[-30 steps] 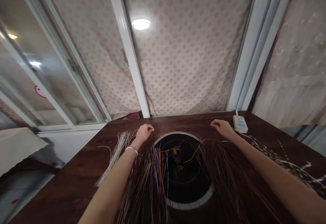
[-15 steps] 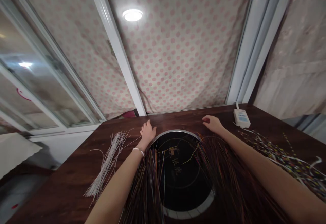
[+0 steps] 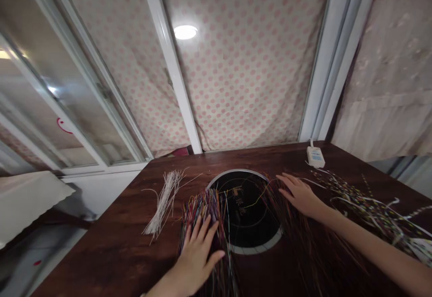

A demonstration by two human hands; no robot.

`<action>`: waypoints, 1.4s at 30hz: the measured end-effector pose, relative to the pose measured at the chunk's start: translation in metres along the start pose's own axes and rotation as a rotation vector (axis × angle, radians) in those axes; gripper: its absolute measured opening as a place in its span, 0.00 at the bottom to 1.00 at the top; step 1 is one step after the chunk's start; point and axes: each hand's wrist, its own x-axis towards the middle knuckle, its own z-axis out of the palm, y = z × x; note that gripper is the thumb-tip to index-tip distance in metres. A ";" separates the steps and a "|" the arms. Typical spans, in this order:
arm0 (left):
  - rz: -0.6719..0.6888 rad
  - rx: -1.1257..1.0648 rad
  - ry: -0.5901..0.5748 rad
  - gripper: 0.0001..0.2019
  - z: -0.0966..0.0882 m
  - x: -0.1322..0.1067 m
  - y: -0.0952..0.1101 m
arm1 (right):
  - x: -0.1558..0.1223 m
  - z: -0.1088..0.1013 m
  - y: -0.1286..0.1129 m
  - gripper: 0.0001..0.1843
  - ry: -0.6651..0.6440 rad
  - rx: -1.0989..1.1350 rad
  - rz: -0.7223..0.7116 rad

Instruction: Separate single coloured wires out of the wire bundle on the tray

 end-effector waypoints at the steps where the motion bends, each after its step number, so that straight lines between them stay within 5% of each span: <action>1: -0.010 0.001 0.011 0.29 0.005 -0.012 0.003 | -0.020 0.002 -0.008 0.27 -0.030 -0.002 0.005; 6: -0.020 0.008 0.069 0.28 0.015 -0.033 0.015 | -0.098 0.016 -0.031 0.31 -0.118 -0.035 0.027; 10: -0.019 -0.005 0.068 0.28 0.015 -0.034 0.014 | -0.116 0.023 -0.026 0.30 -0.103 -0.097 0.003; 18: 0.009 -0.105 0.046 0.29 0.012 -0.038 0.013 | -0.112 0.022 -0.034 0.28 -0.023 -0.141 0.034; 21: -0.064 -0.176 0.144 0.27 0.007 -0.034 0.008 | -0.105 0.009 -0.069 0.26 0.068 -0.027 0.035; 24: -0.299 -0.184 0.308 0.26 0.007 -0.024 -0.003 | -0.091 -0.002 -0.121 0.20 -0.114 0.322 -0.021; 26: -0.469 -0.186 0.274 0.28 0.008 -0.015 -0.012 | -0.080 -0.002 -0.156 0.15 -0.315 0.468 0.041; 29: -0.651 -0.228 0.164 0.30 0.008 -0.005 -0.022 | -0.065 0.008 -0.195 0.13 -0.378 0.454 0.128; 36: -0.568 -0.400 0.114 0.24 0.002 0.009 -0.029 | -0.048 0.027 -0.236 0.19 -0.377 0.404 0.184; 42: -0.491 -0.559 0.122 0.21 0.004 0.022 -0.009 | -0.045 0.030 -0.234 0.16 -0.403 0.420 0.197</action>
